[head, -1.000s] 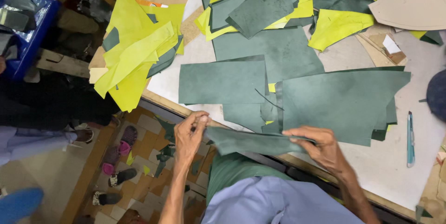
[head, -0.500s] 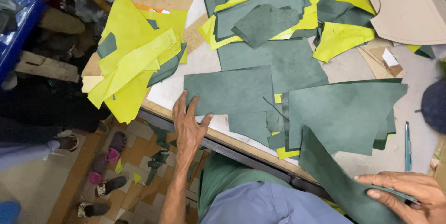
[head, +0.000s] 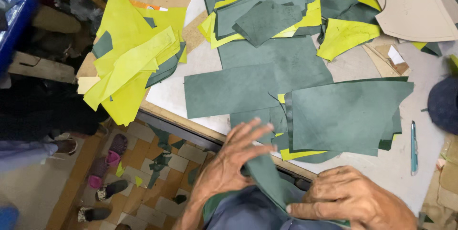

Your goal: The person sorts and stacks green and yellow fabric pieces on a work table, separating them by color and shape. The person also handles cardboard pattern templates, moving them aside and placing them on top of the fabric stacks.

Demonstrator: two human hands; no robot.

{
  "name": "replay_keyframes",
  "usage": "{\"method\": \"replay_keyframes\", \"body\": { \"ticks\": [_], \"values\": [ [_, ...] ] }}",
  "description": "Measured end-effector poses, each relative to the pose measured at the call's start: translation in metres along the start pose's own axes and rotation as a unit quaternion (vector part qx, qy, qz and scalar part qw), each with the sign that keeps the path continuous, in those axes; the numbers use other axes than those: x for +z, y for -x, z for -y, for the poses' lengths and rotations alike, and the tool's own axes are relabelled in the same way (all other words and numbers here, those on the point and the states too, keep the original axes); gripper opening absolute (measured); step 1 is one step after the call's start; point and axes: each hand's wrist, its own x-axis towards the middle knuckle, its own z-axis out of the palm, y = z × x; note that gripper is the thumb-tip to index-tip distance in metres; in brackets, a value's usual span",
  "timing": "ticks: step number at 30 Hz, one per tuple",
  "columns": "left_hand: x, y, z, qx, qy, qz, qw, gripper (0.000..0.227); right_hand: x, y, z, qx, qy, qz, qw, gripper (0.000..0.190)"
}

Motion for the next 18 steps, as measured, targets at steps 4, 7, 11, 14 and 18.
{"method": "replay_keyframes", "body": {
  "ticks": [4,7,11,14,18],
  "values": [
    [-0.019,0.034,0.028,-0.219,0.106,0.019,0.97,0.028,0.005,-0.014,-0.043,0.276,0.035,-0.216,0.936,0.021],
    [-0.031,0.062,0.062,-0.447,0.122,-0.078,0.883,0.03,0.047,-0.037,-0.121,0.402,-0.003,-0.36,0.842,0.027],
    [-0.009,0.062,0.09,-0.405,0.252,-0.271,0.836,0.027,0.083,-0.049,-0.193,0.334,-0.147,-0.429,0.826,0.025],
    [0.003,0.055,0.099,-0.418,0.204,-0.304,0.831,0.027,0.091,-0.042,-0.211,0.325,-0.176,-0.459,0.808,0.024],
    [0.003,0.051,0.101,-0.434,0.166,-0.304,0.831,0.025,0.094,-0.042,-0.218,0.409,0.017,-0.464,0.786,0.028]
  ]
}}
